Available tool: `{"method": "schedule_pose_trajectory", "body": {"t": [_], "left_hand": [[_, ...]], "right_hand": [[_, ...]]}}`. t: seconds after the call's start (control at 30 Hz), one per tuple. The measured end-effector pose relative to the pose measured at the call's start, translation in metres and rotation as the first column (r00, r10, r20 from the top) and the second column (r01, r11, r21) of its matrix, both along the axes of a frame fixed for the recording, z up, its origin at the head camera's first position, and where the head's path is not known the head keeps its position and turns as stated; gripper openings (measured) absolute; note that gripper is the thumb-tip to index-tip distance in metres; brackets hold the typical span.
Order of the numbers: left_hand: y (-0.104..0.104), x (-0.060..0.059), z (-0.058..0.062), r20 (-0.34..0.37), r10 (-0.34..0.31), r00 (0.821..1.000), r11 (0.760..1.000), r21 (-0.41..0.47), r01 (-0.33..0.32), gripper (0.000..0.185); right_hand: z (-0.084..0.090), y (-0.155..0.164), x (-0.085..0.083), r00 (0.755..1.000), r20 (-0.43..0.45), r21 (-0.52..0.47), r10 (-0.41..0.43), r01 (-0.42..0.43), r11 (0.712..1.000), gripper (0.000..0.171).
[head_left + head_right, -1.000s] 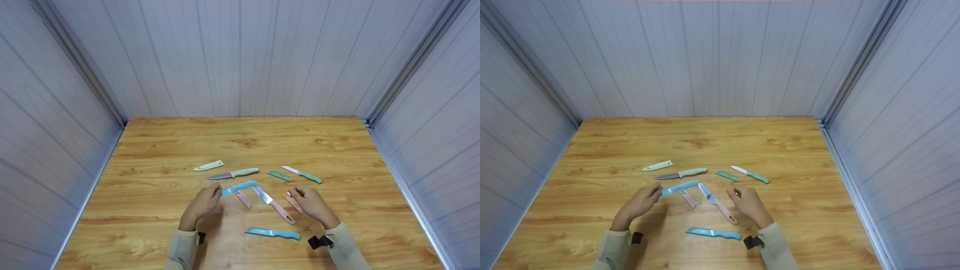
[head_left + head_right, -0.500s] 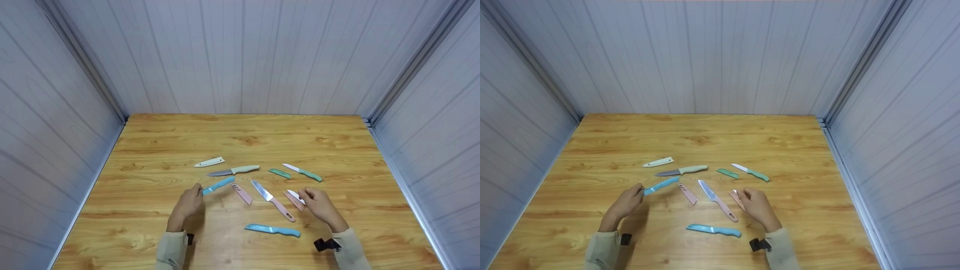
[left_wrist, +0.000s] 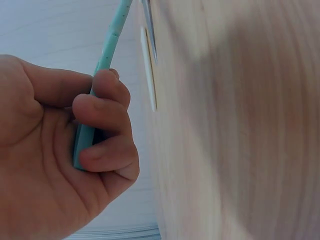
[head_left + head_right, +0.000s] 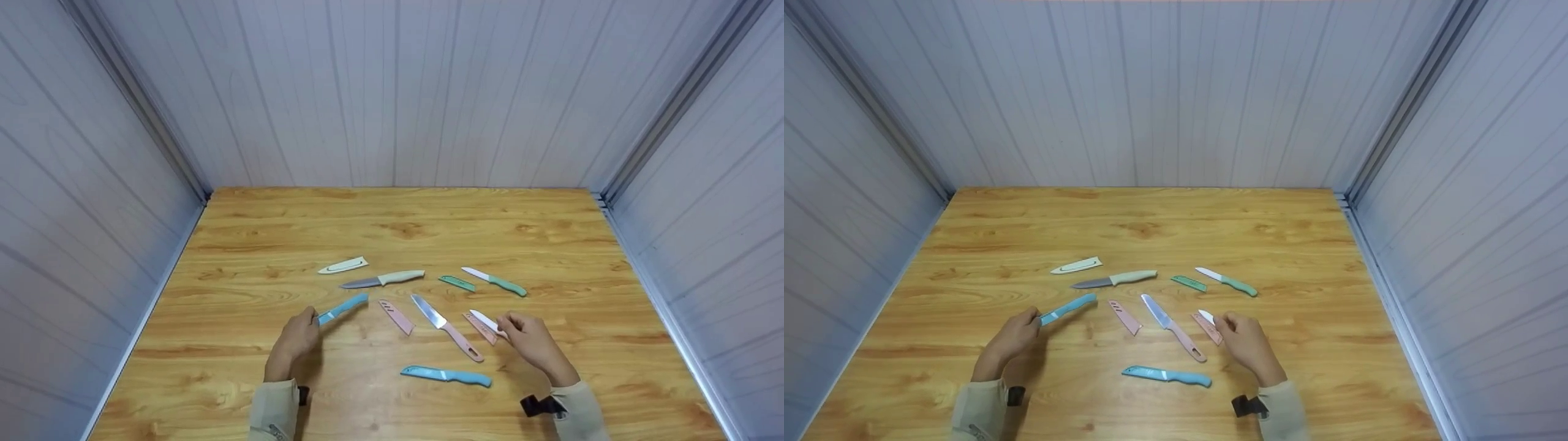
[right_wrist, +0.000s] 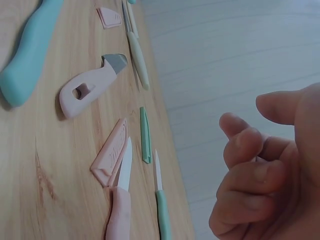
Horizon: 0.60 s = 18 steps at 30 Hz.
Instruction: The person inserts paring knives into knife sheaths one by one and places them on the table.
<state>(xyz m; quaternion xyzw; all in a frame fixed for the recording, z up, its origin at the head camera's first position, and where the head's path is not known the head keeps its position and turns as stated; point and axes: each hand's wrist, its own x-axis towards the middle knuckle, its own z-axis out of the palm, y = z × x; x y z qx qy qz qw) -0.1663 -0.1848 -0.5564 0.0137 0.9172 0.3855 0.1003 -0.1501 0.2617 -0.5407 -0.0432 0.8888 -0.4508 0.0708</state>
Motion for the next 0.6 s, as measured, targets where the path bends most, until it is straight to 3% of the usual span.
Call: {"method": "schedule_pose_trajectory", "body": {"t": [0.33,0.6], "left_hand": [[-0.003,-0.005,-0.008,0.021,0.012,1.000,0.999,-0.041,-0.011,0.022],[-0.004,-0.006,-0.014,0.057,0.016,0.998,1.000,-0.028,-0.015,0.022]], "right_hand": [[-0.004,0.000,-0.001,1.000,-0.014,-0.013,0.024,-0.025,1.000,0.036],[-0.008,-0.002,-0.002,1.000,0.027,-0.020,0.006,-0.005,1.000,0.036]]}}
